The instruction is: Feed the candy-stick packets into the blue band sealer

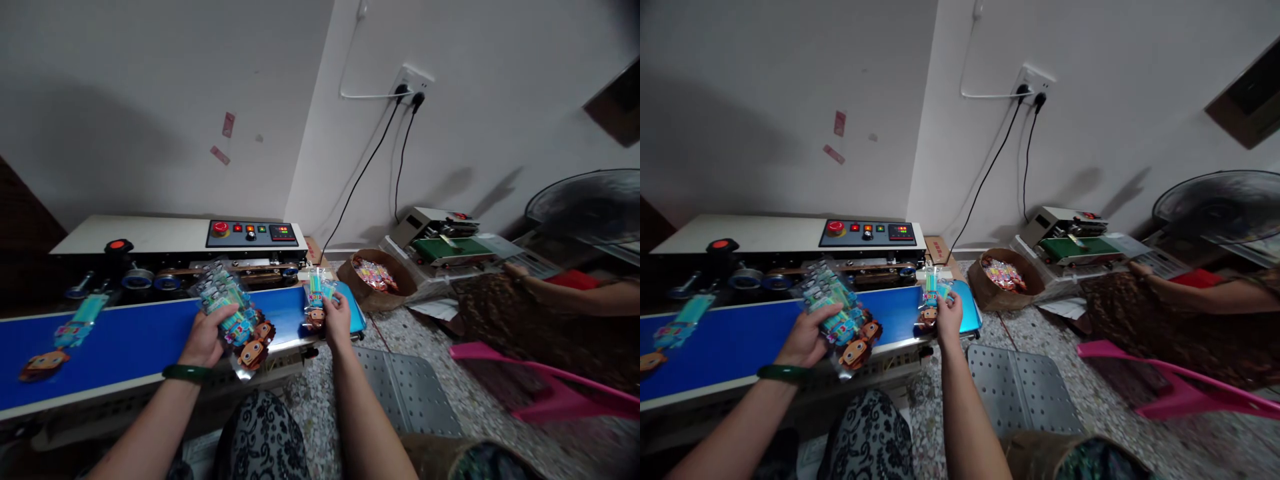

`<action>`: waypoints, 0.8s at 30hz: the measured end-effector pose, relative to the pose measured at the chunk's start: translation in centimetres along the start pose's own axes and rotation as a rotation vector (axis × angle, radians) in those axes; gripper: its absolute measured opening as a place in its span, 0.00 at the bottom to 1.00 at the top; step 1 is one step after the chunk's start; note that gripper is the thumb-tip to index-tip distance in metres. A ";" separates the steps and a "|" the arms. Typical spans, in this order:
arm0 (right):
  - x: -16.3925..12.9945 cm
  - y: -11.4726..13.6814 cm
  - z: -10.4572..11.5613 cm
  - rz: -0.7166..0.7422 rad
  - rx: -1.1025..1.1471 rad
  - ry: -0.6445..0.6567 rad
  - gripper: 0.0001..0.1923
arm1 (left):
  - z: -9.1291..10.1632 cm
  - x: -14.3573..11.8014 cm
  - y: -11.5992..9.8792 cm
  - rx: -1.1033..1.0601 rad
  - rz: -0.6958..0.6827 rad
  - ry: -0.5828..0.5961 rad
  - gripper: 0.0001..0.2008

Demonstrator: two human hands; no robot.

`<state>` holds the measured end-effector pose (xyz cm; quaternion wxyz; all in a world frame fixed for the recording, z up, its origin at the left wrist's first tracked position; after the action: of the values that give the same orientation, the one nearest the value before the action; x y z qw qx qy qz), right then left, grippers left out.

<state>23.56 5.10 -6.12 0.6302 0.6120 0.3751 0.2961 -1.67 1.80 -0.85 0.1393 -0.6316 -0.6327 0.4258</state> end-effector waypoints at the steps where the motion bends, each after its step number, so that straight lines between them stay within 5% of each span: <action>1: 0.2 -0.2 0.0 -0.001 -0.033 -0.006 0.23 | 0.0 0.0 0.0 -0.002 0.000 0.002 0.15; 15: 0.1 -1.2 -3.8 -0.088 -0.068 0.172 0.18 | -0.2 -0.4 -0.5 0.001 -0.008 -0.002 0.15; 24: 1.1 -0.4 -3.8 -0.130 -0.062 0.242 0.09 | 0.3 -0.2 -0.8 -0.004 -0.022 0.001 0.15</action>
<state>20.94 8.02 -6.48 0.6167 0.5267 0.4779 0.3374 -2.43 1.61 -0.38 0.1429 -0.6250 -0.6405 0.4228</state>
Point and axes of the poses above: each hand's wrist, its own x-axis towards the middle knuckle, its own z-axis out of the back of the hand, y = z × x, the point moved 2 cm from there along x, towards the middle knuckle, and after that the axes turned 5 degrees about -x, right-handed, at the moved point
